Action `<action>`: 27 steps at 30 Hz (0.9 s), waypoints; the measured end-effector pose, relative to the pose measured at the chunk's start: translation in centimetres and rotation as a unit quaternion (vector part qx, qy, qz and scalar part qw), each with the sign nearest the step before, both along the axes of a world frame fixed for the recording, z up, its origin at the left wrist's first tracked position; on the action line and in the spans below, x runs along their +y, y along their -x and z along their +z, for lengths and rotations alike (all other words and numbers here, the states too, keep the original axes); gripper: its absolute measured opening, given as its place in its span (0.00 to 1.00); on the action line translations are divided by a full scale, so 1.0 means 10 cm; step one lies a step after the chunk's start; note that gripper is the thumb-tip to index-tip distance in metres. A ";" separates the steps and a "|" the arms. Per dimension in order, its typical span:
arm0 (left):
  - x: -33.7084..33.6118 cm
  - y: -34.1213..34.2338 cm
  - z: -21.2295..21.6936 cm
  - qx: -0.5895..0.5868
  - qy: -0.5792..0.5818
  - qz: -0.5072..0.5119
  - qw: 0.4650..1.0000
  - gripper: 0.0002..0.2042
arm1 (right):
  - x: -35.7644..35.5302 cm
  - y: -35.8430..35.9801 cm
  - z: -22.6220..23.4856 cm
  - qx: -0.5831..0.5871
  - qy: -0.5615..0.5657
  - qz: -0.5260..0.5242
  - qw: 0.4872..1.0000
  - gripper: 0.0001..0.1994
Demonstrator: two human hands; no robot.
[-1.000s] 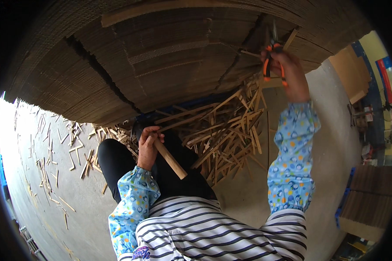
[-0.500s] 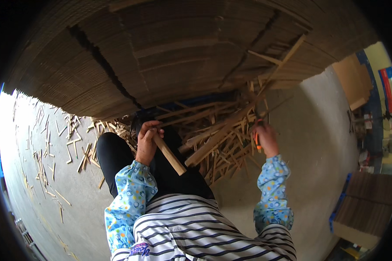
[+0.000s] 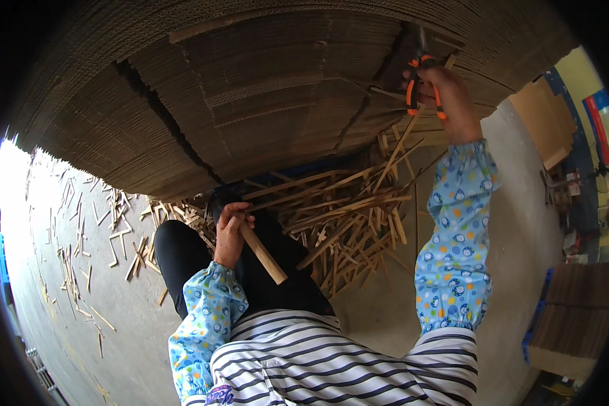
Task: Trimming the edges of a stack of corrugated cardboard using a hammer and pliers to remove waste pieces.
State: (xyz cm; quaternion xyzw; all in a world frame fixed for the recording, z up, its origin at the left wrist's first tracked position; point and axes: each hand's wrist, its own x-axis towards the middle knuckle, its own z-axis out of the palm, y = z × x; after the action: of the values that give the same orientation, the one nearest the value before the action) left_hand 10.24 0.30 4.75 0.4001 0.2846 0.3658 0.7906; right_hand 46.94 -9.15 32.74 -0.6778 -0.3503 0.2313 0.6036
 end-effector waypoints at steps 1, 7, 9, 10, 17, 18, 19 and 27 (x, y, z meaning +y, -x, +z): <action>0.00 0.00 0.00 0.006 0.003 0.001 1.000 0.11 | 0.06 0.03 0.01 0.000 -0.001 0.000 1.000 0.14; 0.02 0.08 0.07 0.029 -0.019 -0.004 0.999 0.11 | -0.05 0.35 -0.34 -0.026 -0.003 0.015 1.000 0.11; 0.04 0.07 0.08 0.018 -0.012 0.017 1.000 0.11 | -0.32 0.55 -0.79 -0.036 0.087 0.042 0.995 0.12; -0.01 0.01 0.06 0.008 0.003 0.024 1.000 0.11 | -0.43 0.62 -1.00 -0.028 0.144 0.033 0.989 0.12; 0.01 0.03 0.03 0.003 0.010 -0.003 1.000 0.11 | -0.77 0.64 -0.83 0.026 0.141 0.131 0.981 0.14; 0.01 0.02 0.03 -0.002 0.009 0.009 1.000 0.11 | -0.73 0.67 -0.60 0.070 0.083 0.157 0.982 0.16; 0.01 0.04 0.03 -0.001 0.007 0.010 1.000 0.11 | -0.65 0.58 -0.45 0.061 0.073 0.156 0.983 0.16; 0.00 0.03 -0.04 -0.015 0.010 -0.001 1.000 0.10 | 0.05 -0.04 0.18 -0.056 0.034 -0.013 0.998 0.16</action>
State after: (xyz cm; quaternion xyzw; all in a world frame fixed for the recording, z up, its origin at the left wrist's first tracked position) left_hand 9.96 0.34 4.33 0.3871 0.2757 0.3679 0.7993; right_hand 47.34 -8.65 34.57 -0.7147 -0.3662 0.1968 0.5625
